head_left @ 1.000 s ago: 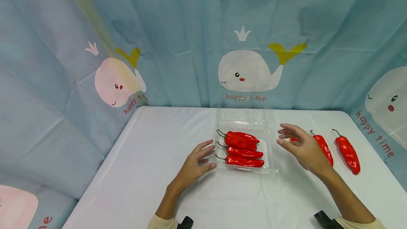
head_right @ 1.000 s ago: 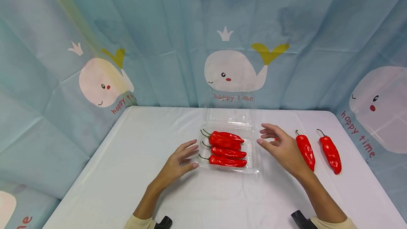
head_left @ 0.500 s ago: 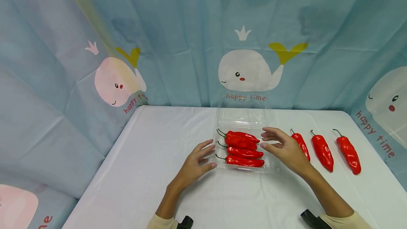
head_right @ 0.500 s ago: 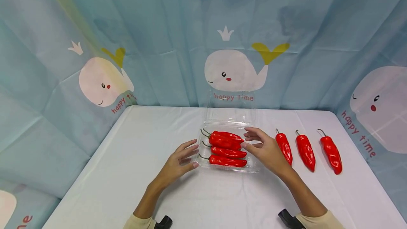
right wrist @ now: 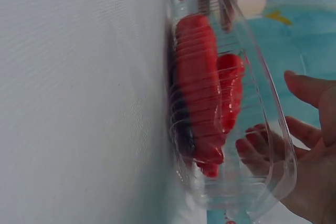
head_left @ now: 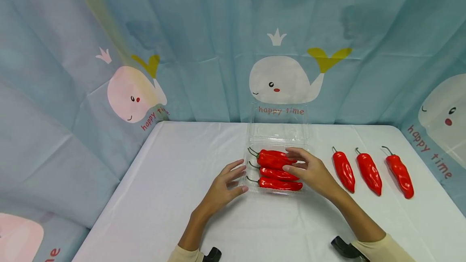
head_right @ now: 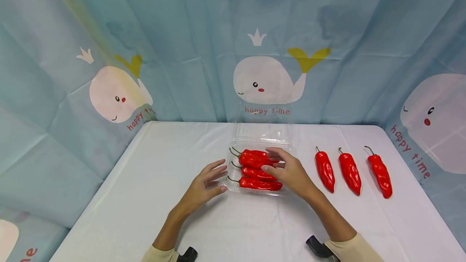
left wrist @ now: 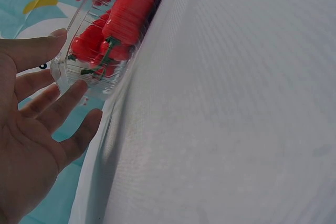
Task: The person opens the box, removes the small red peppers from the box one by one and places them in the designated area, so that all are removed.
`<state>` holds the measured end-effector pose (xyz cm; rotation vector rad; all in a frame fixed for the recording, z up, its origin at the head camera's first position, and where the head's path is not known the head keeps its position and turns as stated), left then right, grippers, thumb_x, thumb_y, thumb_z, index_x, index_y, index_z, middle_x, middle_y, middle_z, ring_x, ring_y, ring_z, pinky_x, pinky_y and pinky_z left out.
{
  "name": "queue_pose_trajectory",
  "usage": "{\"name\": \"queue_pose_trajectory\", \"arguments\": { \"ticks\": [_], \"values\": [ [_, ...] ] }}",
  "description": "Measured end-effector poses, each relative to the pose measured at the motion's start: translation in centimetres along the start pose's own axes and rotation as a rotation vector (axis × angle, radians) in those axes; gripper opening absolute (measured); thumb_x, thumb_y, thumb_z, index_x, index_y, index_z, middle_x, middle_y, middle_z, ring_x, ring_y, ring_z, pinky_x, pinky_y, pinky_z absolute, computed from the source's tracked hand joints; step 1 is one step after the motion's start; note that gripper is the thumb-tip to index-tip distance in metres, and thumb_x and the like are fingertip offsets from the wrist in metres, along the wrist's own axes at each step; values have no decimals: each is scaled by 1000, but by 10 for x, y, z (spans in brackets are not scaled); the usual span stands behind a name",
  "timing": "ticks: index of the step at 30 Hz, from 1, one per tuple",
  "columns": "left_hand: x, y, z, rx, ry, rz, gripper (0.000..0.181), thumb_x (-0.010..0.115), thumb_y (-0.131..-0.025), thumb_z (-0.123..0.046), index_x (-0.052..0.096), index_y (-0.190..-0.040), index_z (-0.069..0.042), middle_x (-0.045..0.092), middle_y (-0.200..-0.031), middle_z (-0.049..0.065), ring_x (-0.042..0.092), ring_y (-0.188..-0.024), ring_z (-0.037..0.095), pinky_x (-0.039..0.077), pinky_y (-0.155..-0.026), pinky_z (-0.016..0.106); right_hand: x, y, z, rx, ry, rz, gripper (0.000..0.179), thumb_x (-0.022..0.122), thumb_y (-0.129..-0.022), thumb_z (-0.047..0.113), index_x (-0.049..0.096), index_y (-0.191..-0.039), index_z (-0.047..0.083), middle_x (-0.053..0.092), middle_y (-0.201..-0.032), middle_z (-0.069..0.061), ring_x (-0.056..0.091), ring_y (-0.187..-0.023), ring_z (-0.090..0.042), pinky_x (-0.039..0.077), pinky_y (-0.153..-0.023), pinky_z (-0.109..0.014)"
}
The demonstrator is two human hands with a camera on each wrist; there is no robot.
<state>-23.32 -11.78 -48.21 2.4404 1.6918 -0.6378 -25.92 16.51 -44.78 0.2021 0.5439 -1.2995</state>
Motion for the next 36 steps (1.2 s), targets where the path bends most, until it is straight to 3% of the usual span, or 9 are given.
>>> {"name": "queue_pose_trajectory", "arguments": {
  "ticks": [10,27,36],
  "values": [
    [-1,-1,0,15,10,11,66,80,-95,-19,55,-155,-6,40,-168,1,56,-144,21,53,-111,47,15,-12,2,-12,21,24,66,81,-94,27,54,-150,6,64,-143,-17,64,-128,-39,55,-106,-58],
    [0,0,1,0,2,-2,64,79,-95,-14,56,-154,-7,41,-167,-2,57,-143,22,54,-111,46,30,-25,-4,55,102,83,63,80,-94,25,55,-151,10,64,-144,-16,60,-131,-39,58,-104,-56],
    [-1,0,1,7,5,7,65,80,-95,-18,55,-155,-7,41,-168,0,56,-144,21,53,-111,46,31,-31,-6,59,140,78,58,80,-93,14,59,-147,8,65,-140,-17,62,-127,-37,56,-106,-57]
  ]
}}
Point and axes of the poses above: each hand's wrist, its own y-axis away from the middle knuckle, its own x-axis out of the palm, z = x × y, the point moved 6 cm from there along -y, towards the middle knuckle
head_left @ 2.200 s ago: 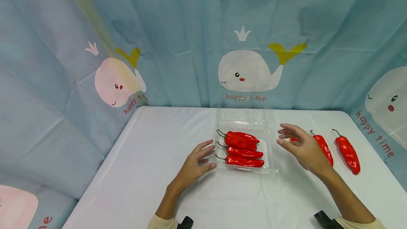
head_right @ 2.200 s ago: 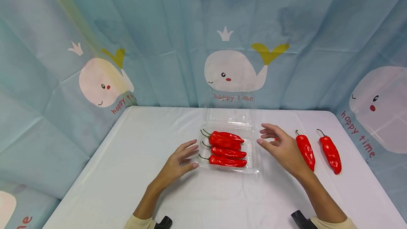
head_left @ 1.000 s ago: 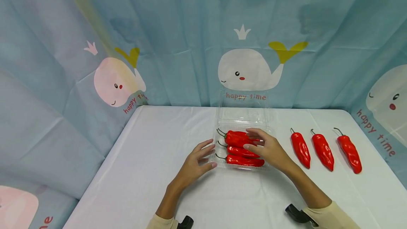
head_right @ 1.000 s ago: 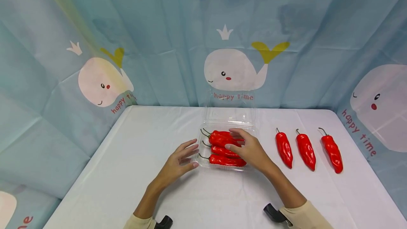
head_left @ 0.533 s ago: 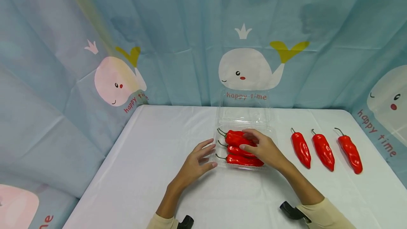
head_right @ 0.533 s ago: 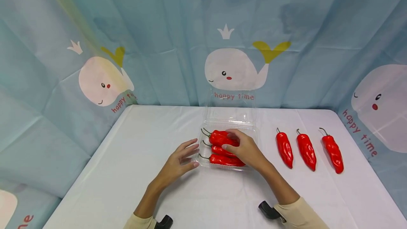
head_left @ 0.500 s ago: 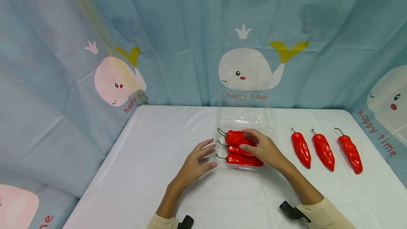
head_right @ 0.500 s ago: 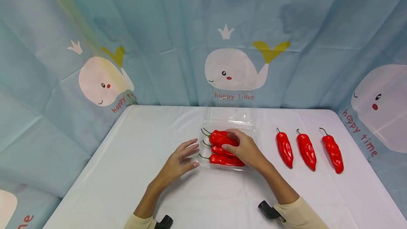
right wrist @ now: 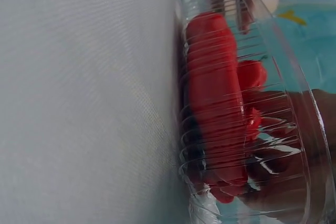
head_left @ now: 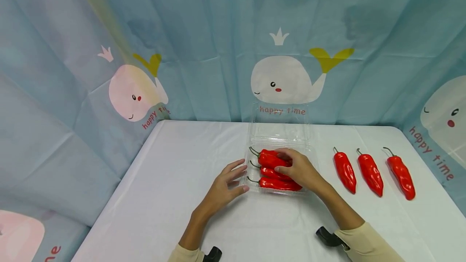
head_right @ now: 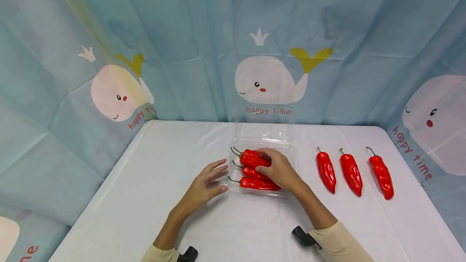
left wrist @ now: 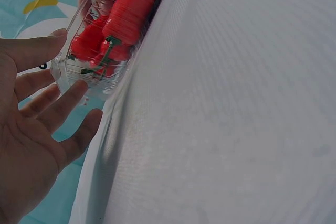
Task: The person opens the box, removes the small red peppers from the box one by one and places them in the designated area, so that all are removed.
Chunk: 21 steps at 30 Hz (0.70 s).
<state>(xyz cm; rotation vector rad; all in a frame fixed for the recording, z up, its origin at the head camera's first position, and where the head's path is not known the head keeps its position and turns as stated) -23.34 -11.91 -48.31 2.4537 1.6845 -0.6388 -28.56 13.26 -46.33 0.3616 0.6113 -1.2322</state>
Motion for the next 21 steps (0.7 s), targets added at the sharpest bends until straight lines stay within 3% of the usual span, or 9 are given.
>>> {"name": "queue_pose_trajectory", "arguments": {
  "ticks": [10,21],
  "values": [
    [0,0,-1,8,6,1,66,81,-95,-18,55,-154,-6,41,-167,-1,57,-144,21,53,-111,46,1,-2,-2,14,30,-8,59,83,-89,9,62,-144,6,64,-137,-16,61,-124,-36,56,-105,-57],
    [0,0,-1,30,10,6,65,79,-96,-18,54,-155,-4,41,-167,0,56,-144,22,54,-111,48,-1,0,1,-34,96,-24,49,82,-91,10,68,-138,5,69,-130,-13,64,-118,-33,59,-99,-54]
  ]
}}
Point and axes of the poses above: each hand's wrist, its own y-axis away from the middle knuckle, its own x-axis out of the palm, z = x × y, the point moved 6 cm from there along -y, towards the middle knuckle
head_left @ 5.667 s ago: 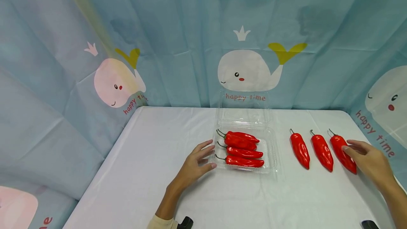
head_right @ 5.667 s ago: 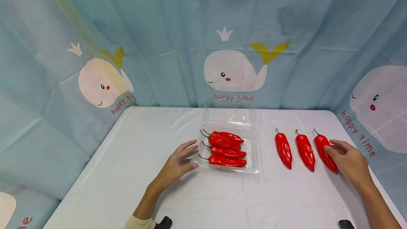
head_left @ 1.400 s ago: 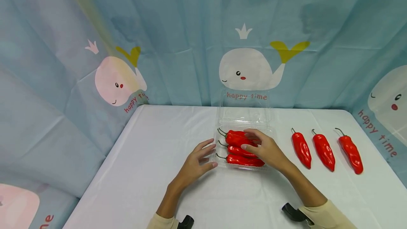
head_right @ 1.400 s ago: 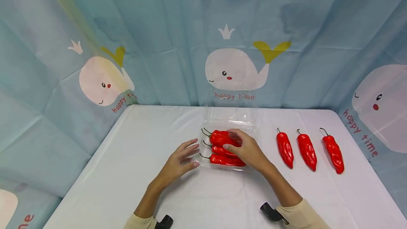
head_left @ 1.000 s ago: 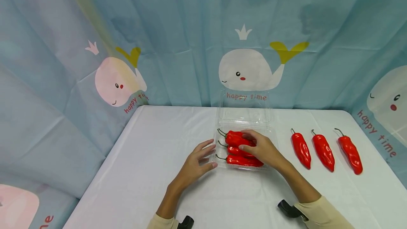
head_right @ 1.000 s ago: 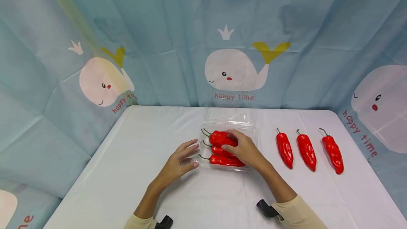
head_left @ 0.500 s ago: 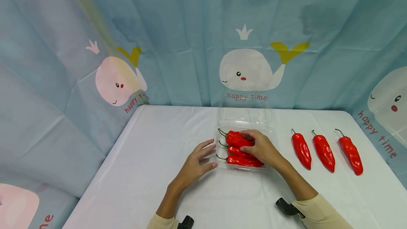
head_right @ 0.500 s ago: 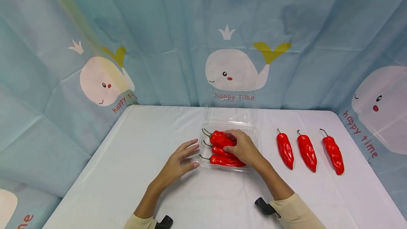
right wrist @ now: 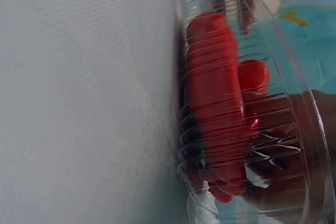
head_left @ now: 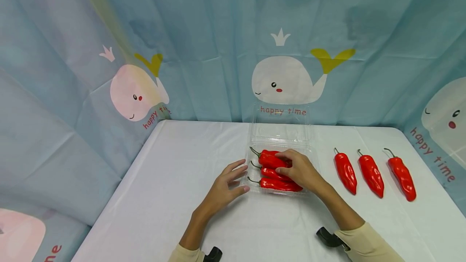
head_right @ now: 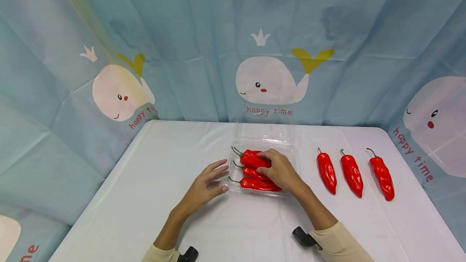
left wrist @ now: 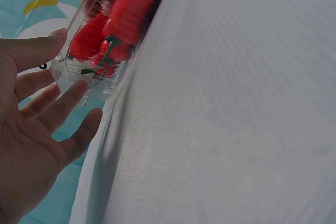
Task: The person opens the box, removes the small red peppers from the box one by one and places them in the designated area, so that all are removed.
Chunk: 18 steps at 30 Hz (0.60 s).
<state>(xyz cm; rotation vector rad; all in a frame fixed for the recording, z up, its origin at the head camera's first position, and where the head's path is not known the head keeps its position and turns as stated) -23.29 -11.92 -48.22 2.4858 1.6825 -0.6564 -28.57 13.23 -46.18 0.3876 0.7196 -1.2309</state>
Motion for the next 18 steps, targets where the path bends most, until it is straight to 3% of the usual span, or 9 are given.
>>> {"name": "queue_pose_trajectory", "arguments": {
  "ticks": [18],
  "values": [
    [0,0,0,2,0,-3,65,80,-96,-19,54,-154,-4,41,-167,1,57,-143,22,54,-110,49,-5,3,4,-49,6,-30,47,81,-93,12,69,-137,4,70,-133,-16,64,-120,-36,61,-97,-54]
  ]
}}
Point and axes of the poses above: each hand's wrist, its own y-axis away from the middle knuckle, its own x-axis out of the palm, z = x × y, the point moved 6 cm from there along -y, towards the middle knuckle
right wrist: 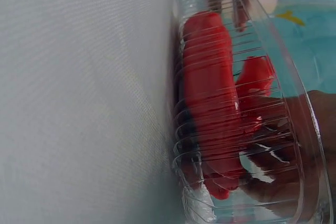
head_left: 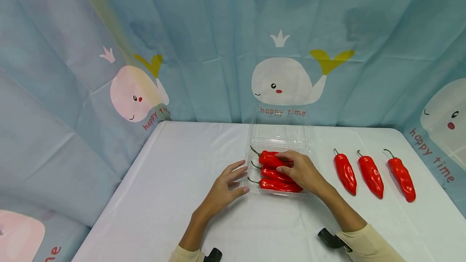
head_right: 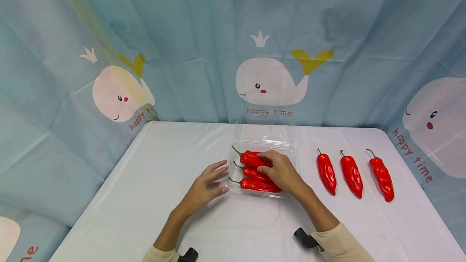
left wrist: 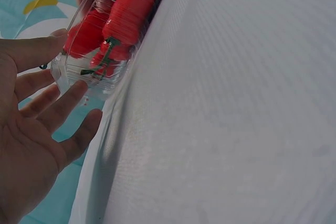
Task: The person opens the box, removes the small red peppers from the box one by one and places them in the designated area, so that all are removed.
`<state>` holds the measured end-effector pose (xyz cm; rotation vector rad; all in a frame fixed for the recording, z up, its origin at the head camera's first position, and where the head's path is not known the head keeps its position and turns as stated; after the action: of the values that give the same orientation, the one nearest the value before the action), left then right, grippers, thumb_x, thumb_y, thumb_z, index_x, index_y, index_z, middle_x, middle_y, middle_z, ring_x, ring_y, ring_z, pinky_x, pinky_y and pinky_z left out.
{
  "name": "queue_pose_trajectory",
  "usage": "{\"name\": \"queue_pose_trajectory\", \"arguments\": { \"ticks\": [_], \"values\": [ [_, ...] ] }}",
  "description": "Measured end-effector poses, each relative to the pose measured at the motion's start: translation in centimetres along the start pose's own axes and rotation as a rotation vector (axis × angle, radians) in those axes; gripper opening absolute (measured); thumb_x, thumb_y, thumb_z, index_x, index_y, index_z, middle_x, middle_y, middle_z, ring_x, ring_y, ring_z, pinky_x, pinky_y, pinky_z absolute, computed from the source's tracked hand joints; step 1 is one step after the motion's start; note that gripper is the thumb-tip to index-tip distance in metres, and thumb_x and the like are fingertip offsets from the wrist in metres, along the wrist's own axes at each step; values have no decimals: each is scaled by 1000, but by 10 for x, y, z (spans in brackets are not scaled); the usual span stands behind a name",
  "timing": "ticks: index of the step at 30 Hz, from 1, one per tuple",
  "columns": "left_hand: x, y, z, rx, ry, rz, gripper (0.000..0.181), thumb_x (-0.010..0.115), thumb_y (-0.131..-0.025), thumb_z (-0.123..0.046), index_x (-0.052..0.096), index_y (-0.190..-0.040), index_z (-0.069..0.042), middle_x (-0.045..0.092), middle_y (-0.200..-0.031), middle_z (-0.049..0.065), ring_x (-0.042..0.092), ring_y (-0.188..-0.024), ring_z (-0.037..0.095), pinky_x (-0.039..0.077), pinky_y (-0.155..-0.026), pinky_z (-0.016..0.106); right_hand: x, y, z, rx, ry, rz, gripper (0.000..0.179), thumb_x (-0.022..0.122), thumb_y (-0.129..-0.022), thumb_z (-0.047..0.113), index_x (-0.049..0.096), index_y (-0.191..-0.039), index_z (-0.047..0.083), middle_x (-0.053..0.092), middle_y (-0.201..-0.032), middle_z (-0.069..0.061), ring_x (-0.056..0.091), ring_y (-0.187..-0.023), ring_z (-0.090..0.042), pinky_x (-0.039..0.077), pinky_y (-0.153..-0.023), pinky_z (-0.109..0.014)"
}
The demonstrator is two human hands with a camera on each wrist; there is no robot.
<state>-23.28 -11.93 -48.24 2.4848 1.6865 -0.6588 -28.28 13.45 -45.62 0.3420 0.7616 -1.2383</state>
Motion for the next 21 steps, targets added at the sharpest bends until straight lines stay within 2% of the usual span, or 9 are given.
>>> {"name": "queue_pose_trajectory", "arguments": {
  "ticks": [9,15,21],
  "values": [
    [0,0,0,-15,-3,-5,64,80,-95,-14,55,-154,-5,41,-167,-1,57,-143,20,54,-111,48,-11,5,3,36,-61,-59,49,81,-94,15,68,-140,8,70,-135,-14,67,-119,-35,64,-92,-50],
    [0,0,0,-26,-10,-8,65,80,-95,-18,55,-154,-7,41,-167,-4,56,-144,19,54,-111,47,-20,9,6,21,-89,-83,50,81,-95,15,67,-142,6,71,-135,-16,68,-122,-38,64,-92,-51],
    [0,0,1,-25,-13,-7,65,80,-95,-17,55,-154,-7,41,-167,-5,57,-143,20,54,-111,47,-30,14,8,6,-85,-117,50,79,-96,16,65,-142,4,72,-133,-16,71,-117,-36,65,-89,-47]
  ]
}}
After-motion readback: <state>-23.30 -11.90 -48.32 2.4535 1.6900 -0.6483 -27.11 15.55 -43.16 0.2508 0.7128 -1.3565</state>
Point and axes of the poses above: each hand's wrist, its own y-axis away from the middle knuckle, its own x-axis out of the palm, z = x × y, the point moved 6 cm from there along -y, towards the middle knuckle
